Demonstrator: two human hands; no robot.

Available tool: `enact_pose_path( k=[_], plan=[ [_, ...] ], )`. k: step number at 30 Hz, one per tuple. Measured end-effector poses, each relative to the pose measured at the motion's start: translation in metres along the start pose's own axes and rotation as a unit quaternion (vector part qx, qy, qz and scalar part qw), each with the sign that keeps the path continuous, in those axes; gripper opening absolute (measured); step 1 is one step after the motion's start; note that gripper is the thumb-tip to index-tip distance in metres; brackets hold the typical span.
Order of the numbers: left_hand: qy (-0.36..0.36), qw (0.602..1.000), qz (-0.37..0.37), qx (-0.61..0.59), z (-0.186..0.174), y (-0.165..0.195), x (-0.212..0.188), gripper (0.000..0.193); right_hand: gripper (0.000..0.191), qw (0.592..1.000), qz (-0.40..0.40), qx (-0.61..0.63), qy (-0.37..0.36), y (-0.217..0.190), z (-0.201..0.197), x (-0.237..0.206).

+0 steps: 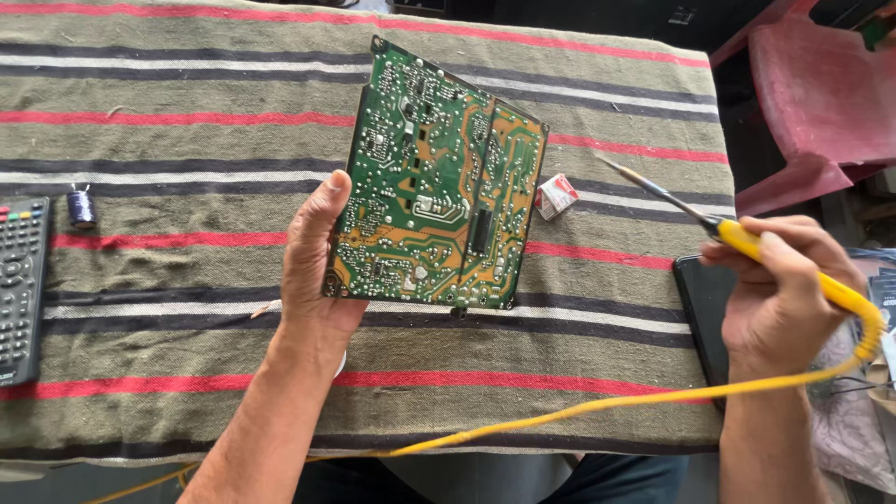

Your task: The person uses a soldering iron to reflow solder joints on a circuit board. They flip the board to access both sides, apply solder to specific points, and handle small components with the iron tip.

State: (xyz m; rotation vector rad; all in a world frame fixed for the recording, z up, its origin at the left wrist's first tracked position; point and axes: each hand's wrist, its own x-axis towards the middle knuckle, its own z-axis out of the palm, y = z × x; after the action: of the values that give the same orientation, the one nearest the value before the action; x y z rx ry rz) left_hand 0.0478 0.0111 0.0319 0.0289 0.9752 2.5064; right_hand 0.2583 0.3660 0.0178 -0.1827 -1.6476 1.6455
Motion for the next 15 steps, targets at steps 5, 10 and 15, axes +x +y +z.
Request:
enact_pose_path(
  k=[5, 10, 15],
  plan=[
    [0.006, 1.0, -0.009, -0.004, 0.002, 0.001, 0.001, 0.043, 0.02, 0.997, 0.067, 0.01, -0.023, -0.006, 0.017, 0.005],
    [0.006, 1.0, -0.01, -0.012, 0.0, 0.0, 0.0, 0.043, 0.019, 0.996, 0.081, 0.008, -0.027, -0.009, 0.025, 0.008],
    [-0.006, 1.0, -0.012, -0.022, -0.002, 0.0, 0.001, 0.042, 0.019, 0.996, 0.083, 0.0, -0.034, -0.005, 0.027, 0.009]
  ],
)
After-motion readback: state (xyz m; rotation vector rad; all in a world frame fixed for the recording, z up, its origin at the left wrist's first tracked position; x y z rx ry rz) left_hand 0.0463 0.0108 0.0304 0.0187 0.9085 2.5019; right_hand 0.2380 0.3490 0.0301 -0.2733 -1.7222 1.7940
